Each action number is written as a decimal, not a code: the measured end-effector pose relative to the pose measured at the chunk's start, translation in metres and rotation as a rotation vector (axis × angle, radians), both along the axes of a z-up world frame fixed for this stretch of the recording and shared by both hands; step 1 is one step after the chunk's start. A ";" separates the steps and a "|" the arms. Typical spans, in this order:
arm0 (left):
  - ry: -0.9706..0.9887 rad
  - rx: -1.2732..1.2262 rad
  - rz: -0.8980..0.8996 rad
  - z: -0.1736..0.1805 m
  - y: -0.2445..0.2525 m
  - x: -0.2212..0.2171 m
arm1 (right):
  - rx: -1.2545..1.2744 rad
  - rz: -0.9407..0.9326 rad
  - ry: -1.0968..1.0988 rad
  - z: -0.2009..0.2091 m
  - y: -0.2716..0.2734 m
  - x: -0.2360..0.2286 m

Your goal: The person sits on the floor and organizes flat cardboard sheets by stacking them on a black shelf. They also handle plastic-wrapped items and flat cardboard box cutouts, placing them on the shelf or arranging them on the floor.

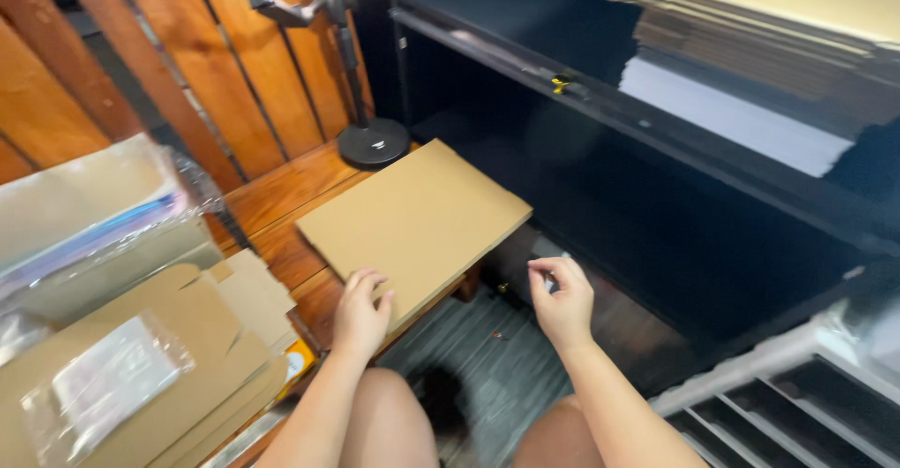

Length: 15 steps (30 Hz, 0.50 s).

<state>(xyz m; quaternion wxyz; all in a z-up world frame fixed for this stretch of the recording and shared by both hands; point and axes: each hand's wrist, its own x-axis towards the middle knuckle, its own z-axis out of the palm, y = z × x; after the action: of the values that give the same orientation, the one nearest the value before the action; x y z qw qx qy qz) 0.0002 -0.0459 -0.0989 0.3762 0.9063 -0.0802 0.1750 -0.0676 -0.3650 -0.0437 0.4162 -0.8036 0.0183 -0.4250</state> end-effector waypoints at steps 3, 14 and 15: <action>0.098 0.002 -0.035 0.014 0.005 -0.012 | -0.120 0.073 0.121 -0.010 0.039 0.013; 0.129 0.141 -0.151 0.003 0.015 -0.006 | -0.406 0.357 0.521 -0.028 0.128 0.027; 0.129 0.155 -0.159 0.002 0.016 -0.006 | -0.415 0.395 0.547 -0.028 0.133 0.026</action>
<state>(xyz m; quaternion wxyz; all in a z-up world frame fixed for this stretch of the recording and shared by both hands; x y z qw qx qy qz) -0.0060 -0.0302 -0.0967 0.3222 0.9328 -0.1407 0.0793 -0.0412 -0.2323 -0.0719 0.2985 -0.9423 -0.1126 -0.1017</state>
